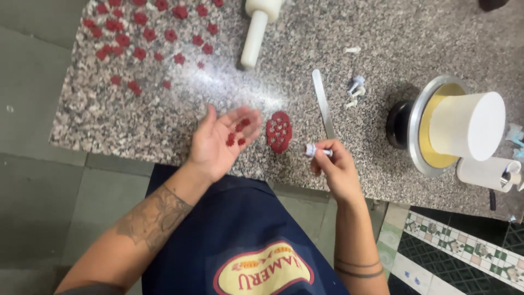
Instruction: Organizing small red fondant flowers and using an offset spatula and rolling pin to manipulate red fondant on a workstation.
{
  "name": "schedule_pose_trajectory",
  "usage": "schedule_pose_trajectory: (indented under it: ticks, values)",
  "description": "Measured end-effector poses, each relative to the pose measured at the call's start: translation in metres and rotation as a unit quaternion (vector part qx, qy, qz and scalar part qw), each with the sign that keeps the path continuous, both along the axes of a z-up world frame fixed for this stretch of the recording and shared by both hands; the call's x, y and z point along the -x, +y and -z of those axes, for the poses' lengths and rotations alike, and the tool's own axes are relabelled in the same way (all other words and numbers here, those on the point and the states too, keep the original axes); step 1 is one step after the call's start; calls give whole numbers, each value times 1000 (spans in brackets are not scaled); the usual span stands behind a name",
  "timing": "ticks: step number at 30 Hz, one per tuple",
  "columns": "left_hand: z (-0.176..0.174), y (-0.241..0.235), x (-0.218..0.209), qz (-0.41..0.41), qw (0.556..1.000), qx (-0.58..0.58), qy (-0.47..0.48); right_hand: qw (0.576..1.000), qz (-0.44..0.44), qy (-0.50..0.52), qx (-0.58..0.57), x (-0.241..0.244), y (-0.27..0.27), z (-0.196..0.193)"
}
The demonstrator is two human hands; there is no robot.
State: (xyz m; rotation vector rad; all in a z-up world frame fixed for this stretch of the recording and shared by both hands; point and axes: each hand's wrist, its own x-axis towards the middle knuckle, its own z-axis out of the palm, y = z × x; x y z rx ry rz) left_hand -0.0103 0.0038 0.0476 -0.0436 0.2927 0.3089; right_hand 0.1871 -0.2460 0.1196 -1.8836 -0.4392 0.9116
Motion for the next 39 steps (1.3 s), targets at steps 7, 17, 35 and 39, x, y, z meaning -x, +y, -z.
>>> schedule_pose_trajectory:
  ticks: [7,17,35,39]
  values:
    - [-1,-23,-14,49,998,-4,-36,953,35,250,-169,46,55,-17]
    - [-22,-18,-1,99,994,-38,-31,987,-146,-42,-51,84,104,-27]
    - [-13,-19,10,80,996,-18,-47,923,-255,-264,116,121,164,-62]
    - [-2,-21,10,64,997,0,-49,943,-235,-222,77,120,165,-58]
